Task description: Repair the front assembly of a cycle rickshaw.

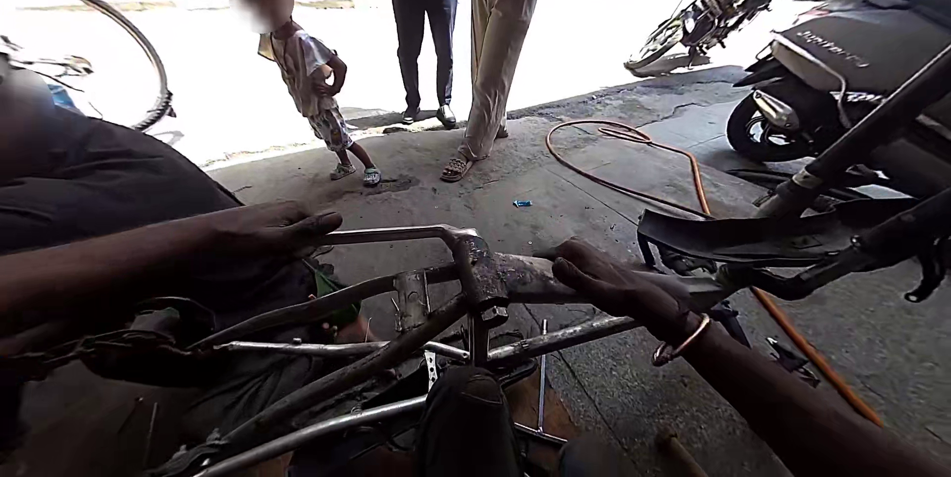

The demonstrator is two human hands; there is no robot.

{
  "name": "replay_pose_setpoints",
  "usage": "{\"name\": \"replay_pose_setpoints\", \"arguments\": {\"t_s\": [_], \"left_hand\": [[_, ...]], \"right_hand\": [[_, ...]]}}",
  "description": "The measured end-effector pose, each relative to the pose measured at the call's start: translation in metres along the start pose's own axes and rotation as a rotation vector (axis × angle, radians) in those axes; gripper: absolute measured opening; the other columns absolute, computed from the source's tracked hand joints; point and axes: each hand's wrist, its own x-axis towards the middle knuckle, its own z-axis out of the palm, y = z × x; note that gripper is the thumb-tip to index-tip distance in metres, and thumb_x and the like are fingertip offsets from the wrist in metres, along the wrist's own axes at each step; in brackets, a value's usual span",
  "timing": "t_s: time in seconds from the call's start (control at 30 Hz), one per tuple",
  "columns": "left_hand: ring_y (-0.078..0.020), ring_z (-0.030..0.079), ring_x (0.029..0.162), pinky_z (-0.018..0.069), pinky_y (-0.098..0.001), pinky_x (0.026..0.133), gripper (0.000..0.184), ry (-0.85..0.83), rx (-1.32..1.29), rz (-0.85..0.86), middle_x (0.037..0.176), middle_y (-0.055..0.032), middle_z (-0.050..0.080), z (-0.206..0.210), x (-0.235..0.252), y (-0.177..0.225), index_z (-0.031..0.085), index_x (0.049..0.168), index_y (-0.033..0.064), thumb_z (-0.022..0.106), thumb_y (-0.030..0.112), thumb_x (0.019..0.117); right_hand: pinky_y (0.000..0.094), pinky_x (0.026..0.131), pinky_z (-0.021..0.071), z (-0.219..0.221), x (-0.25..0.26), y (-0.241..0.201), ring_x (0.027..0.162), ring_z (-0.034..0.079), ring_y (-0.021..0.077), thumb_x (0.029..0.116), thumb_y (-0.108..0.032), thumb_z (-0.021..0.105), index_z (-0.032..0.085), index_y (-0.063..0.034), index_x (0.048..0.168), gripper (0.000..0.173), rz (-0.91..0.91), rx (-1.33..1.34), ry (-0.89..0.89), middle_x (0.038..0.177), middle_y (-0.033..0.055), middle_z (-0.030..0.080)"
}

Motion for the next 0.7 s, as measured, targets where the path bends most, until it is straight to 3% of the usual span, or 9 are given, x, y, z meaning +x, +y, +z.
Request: {"name": "replay_pose_setpoints", "arguments": {"t_s": [0.1, 0.17, 0.23, 0.37, 0.43, 0.53, 0.6, 0.67, 0.7], "left_hand": [[-0.0066, 0.047, 0.047, 0.0389, -0.0266, 0.046, 0.074, 0.093, -0.099, -0.061, 0.053, 0.0057, 0.046, 0.046, 0.012, 0.001, 0.050, 0.064, 0.0199, 0.020, 0.078, 0.0969], [-0.0103, 0.054, 0.055, 0.0466, -0.0299, 0.055, 0.072, 0.084, -0.363, -0.110, 0.061, 0.0001, 0.053, 0.082, 0.027, 0.009, 0.058, 0.075, 0.0084, 0.025, 0.064, 0.1048], [-0.0090, 0.055, 0.052, 0.0491, -0.0258, 0.054, 0.065, 0.058, -0.588, -0.130, 0.059, -0.0008, 0.054, 0.096, 0.052, 0.020, 0.056, 0.076, 0.0050, 0.024, 0.051, 0.1092], [-0.0032, 0.053, 0.051, 0.0461, -0.0201, 0.053, 0.064, -0.004, -0.736, -0.034, 0.057, 0.0047, 0.053, 0.112, 0.062, 0.003, 0.055, 0.075, 0.0108, 0.025, 0.058, 0.1064], [-0.0049, 0.057, 0.058, 0.0476, -0.0210, 0.059, 0.066, 0.031, -0.618, 0.084, 0.064, 0.0008, 0.059, 0.115, 0.069, -0.011, 0.061, 0.081, 0.0062, 0.023, 0.052, 0.1099], [-0.0263, 0.062, 0.095, 0.0467, -0.0370, 0.093, 0.055, -0.099, -0.247, -0.130, 0.098, -0.0235, 0.065, 0.087, 0.067, 0.035, 0.062, 0.106, -0.0128, 0.019, 0.022, 0.1116], [-0.0335, 0.061, 0.115, 0.0424, -0.0451, 0.105, 0.053, -0.250, -0.016, -0.186, 0.117, -0.0277, 0.065, 0.075, 0.074, 0.043, 0.060, 0.121, -0.0132, 0.020, 0.020, 0.1137], [-0.0309, 0.068, 0.093, 0.0524, -0.0522, 0.085, 0.056, -0.190, 0.177, -0.121, 0.093, -0.0179, 0.070, 0.080, 0.083, 0.003, 0.070, 0.103, -0.0020, 0.031, 0.036, 0.1118], [-0.0297, 0.068, 0.086, 0.0527, -0.0536, 0.080, 0.051, -0.176, 0.205, -0.162, 0.087, -0.0150, 0.068, 0.077, 0.086, -0.010, 0.070, 0.101, 0.0020, 0.040, 0.043, 0.1093]], "right_hand": [[0.0261, 0.049, 0.0369, 0.001, -0.002, 0.004, 0.053, 0.046, 0.0026, 0.0998, -0.074, 0.022, 0.058, -0.0203, 0.075, 0.070, -0.040, -0.005, -0.003, 0.059, -0.0098, 0.046], [0.0274, 0.048, 0.0370, 0.003, -0.002, 0.006, 0.052, 0.046, 0.0034, 0.0997, -0.074, 0.023, 0.058, -0.0213, 0.074, 0.068, -0.036, -0.017, 0.015, 0.058, -0.0099, 0.045], [0.0274, 0.046, 0.0365, 0.000, -0.001, 0.007, 0.051, 0.046, 0.0034, 0.0995, -0.074, 0.024, 0.058, -0.0214, 0.074, 0.067, -0.017, -0.037, 0.028, 0.057, -0.0101, 0.044], [0.0264, 0.046, 0.0355, 0.004, -0.002, 0.009, 0.051, 0.045, 0.0027, 0.0992, -0.074, 0.026, 0.059, -0.0220, 0.076, 0.066, -0.038, -0.053, 0.033, 0.057, -0.0111, 0.043], [0.0267, 0.046, 0.0363, 0.004, 0.000, 0.012, 0.051, 0.046, 0.0028, 0.0983, -0.075, 0.027, 0.059, -0.0221, 0.076, 0.066, -0.042, -0.069, 0.044, 0.057, -0.0112, 0.043], [0.0284, 0.048, 0.0383, 0.004, 0.005, 0.014, 0.053, 0.047, 0.0042, 0.0983, -0.075, 0.026, 0.060, -0.0206, 0.076, 0.068, -0.032, -0.076, 0.038, 0.058, -0.0098, 0.044], [0.0279, 0.048, 0.0378, 0.003, 0.005, 0.010, 0.052, 0.046, 0.0039, 0.0992, -0.071, 0.028, 0.060, -0.0205, 0.074, 0.065, 0.007, -0.069, 0.035, 0.057, -0.0099, 0.044], [0.0288, 0.049, 0.0373, 0.004, 0.003, 0.008, 0.051, 0.045, 0.0046, 0.0994, -0.069, 0.029, 0.058, -0.0216, 0.072, 0.061, 0.042, -0.048, 0.036, 0.057, -0.0096, 0.043], [0.0295, 0.049, 0.0380, 0.004, 0.003, 0.009, 0.052, 0.046, 0.0052, 0.0990, -0.070, 0.029, 0.057, -0.0223, 0.072, 0.062, 0.055, -0.037, 0.030, 0.057, -0.0094, 0.043]]}}
